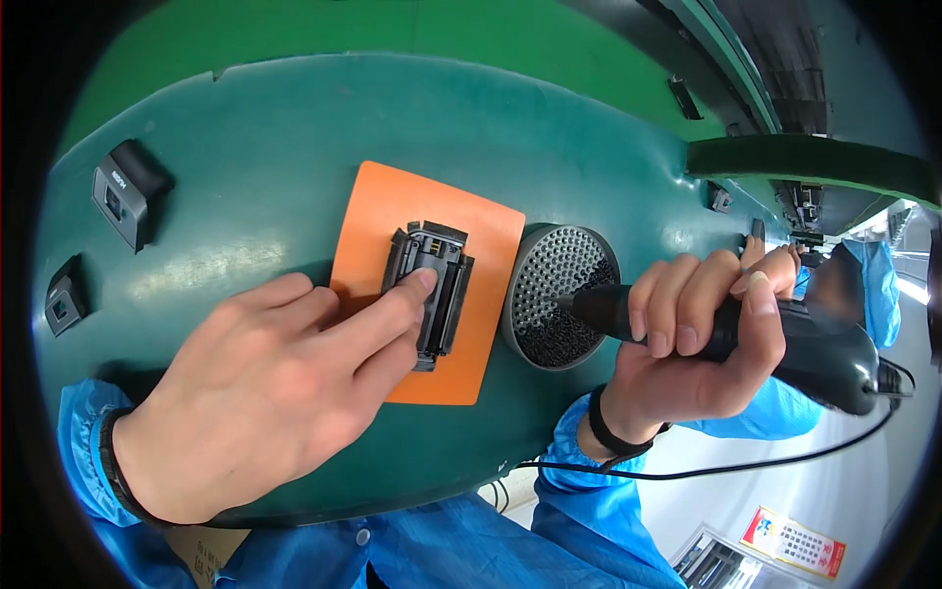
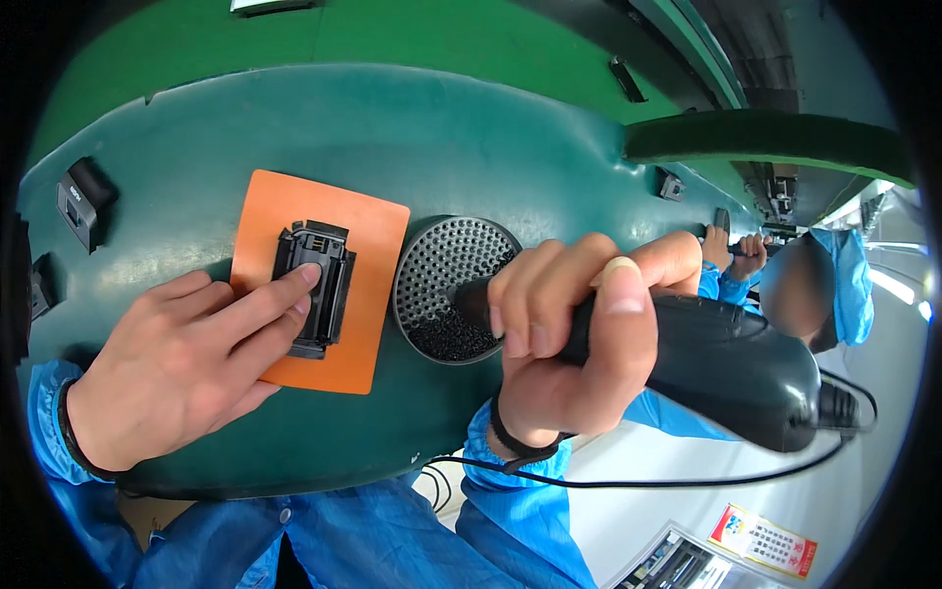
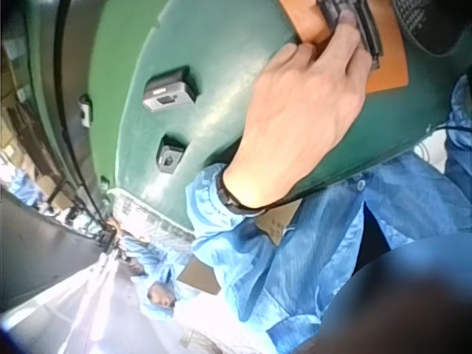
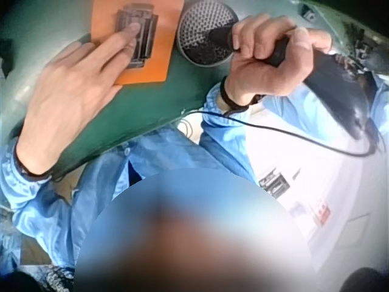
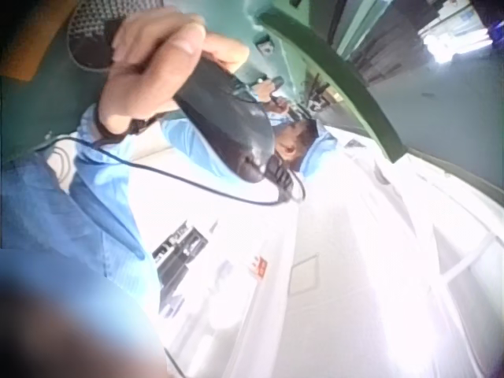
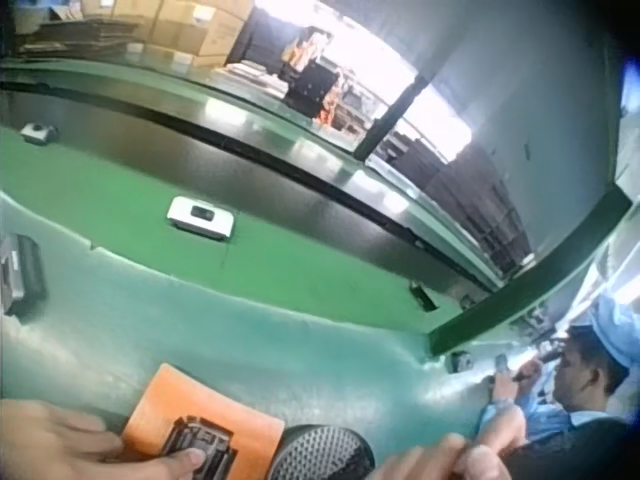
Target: Using an electric screwdriver to assemble plastic housing components on an assembly line.
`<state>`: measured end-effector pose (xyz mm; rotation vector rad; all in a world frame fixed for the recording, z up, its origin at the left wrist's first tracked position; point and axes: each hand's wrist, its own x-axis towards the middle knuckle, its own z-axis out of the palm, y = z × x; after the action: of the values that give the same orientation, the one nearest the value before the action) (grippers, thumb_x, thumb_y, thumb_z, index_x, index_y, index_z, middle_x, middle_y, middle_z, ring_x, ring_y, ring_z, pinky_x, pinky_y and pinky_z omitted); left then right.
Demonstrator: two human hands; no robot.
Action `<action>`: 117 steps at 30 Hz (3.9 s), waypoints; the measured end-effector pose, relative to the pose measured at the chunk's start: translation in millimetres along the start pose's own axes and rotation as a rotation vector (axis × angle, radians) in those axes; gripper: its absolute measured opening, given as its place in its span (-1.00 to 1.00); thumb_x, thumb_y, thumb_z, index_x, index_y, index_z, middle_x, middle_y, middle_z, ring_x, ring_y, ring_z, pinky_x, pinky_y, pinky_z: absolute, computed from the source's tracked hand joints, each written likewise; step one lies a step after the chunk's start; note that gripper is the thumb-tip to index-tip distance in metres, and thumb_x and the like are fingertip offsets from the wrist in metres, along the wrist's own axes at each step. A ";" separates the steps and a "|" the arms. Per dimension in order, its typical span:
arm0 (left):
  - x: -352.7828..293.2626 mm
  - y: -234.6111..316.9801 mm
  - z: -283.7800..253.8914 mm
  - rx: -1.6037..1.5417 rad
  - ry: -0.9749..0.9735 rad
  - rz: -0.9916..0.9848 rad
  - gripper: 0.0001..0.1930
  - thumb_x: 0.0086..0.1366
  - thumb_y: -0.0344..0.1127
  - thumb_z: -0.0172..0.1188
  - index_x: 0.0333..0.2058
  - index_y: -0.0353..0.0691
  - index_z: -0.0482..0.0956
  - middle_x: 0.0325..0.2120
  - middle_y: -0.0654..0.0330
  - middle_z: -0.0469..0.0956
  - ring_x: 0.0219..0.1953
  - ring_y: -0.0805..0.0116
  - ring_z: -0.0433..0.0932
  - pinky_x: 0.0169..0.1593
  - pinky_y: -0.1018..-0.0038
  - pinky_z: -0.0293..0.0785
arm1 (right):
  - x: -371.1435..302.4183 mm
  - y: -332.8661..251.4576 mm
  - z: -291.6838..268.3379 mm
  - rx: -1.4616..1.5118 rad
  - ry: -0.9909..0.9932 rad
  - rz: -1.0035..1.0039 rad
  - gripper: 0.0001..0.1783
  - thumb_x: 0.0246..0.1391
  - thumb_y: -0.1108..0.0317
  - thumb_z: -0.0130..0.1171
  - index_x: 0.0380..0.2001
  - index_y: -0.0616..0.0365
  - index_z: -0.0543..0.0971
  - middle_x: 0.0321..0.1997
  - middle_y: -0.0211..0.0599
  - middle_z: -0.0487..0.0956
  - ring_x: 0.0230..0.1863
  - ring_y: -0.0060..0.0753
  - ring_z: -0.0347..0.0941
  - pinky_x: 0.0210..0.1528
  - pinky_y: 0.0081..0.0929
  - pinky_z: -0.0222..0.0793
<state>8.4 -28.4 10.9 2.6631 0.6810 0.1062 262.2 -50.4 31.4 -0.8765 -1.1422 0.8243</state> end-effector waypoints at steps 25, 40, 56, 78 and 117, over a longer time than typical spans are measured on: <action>-2.4 2.3 7.3 0.110 0.141 0.038 -0.62 0.04 -0.34 0.29 -0.12 -0.30 0.64 0.12 0.13 0.55 -0.41 0.40 0.52 -0.19 0.53 0.50 | 25.2 -26.4 42.7 0.039 -0.115 -0.086 -0.75 0.35 0.26 -0.15 -0.32 0.13 0.46 -0.69 -0.56 0.25 -0.74 -0.72 0.16 -0.66 -0.66 0.20; -3.5 -0.9 10.5 0.107 0.105 0.029 -0.70 0.10 -0.39 0.22 -0.15 -0.26 0.67 0.12 0.14 0.55 -0.41 0.43 0.53 -0.23 0.55 0.47 | 19.5 18.2 59.7 0.222 -0.242 -0.015 -0.71 0.35 0.18 -0.21 -0.31 0.11 0.43 -0.65 -0.50 0.29 -0.70 -0.60 0.20 -0.59 -0.48 0.20; -1.9 -2.0 13.5 0.089 0.138 0.017 -0.73 0.07 -0.38 0.20 -0.21 -0.24 0.66 0.09 0.16 0.55 -0.38 0.43 0.54 -0.23 0.56 0.46 | 19.3 25.5 62.3 0.138 -0.236 -0.059 -0.73 0.35 0.19 -0.22 -0.27 0.09 0.43 -0.68 -0.50 0.27 -0.73 -0.59 0.16 -0.63 -0.48 0.16; -3.5 -1.9 13.7 0.112 0.165 0.034 -0.69 0.04 -0.35 0.24 -0.19 -0.27 0.64 0.03 0.20 0.54 -0.38 0.42 0.52 -0.24 0.54 0.45 | 22.7 13.5 60.4 0.229 -0.259 -0.006 -0.78 0.35 0.22 -0.22 -0.31 0.09 0.34 -0.68 -0.51 0.27 -0.74 -0.60 0.14 -0.66 -0.58 0.17; -3.6 -16.0 -19.7 -0.083 -0.040 0.028 -0.38 -0.11 -0.21 0.48 -0.02 -0.32 0.57 0.22 0.13 0.45 -0.30 0.19 0.58 -0.13 0.33 0.53 | 37.7 17.8 12.3 0.072 0.000 -0.067 -0.80 0.34 0.26 -0.10 -0.26 0.01 0.51 -0.70 -0.52 0.21 -0.73 -0.62 0.11 -0.63 -0.53 0.12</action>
<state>-5.2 -10.3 23.0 2.5890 0.6132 0.0868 256.6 -7.3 32.8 -0.7748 -1.1292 0.8049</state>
